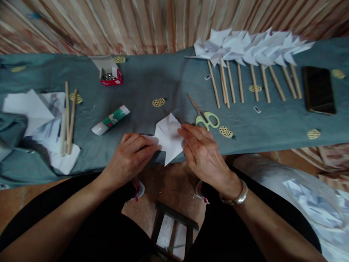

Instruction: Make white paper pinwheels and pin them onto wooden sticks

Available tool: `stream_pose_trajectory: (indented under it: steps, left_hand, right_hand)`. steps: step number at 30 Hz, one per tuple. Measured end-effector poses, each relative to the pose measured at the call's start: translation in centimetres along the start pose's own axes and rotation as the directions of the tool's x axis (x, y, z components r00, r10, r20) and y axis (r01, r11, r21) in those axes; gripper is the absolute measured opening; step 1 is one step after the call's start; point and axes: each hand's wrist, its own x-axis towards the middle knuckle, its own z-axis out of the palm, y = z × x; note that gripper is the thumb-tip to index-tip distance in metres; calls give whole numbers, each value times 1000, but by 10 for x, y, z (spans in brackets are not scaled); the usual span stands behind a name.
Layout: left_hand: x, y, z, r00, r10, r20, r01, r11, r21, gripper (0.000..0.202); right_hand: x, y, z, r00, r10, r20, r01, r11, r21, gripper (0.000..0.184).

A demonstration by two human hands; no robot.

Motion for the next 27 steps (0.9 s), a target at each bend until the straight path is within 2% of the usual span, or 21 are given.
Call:
stream_pose_trajectory:
  steps: [7, 12, 17, 21, 27]
  left_hand:
    - [4, -10, -4, 1000, -10, 9, 10, 999, 45, 15]
    - [7, -1, -5, 1000, -16, 12, 16, 1000, -5, 17]
    - [6, 11, -2, 999, 4, 42, -1, 998, -68, 19]
    - [5, 14, 2, 996, 19, 83, -13, 998, -69, 18]
    - [4, 14, 4, 998, 56, 36, -54, 997, -55, 14]
  right_hand:
    - [-14, -5, -5, 997, -19, 79, 23, 998, -59, 31]
    - [-20, -6, -5, 990, -44, 135, 61, 991, -121, 36]
    - [-21, -7, -4, 988, -85, 127, 103, 984, -145, 32]
    - [-19, -9, -4, 989, -97, 116, 112, 985, -131, 29]
    - [-17, -6, -9, 990, -73, 119, 74, 997, -6, 29]
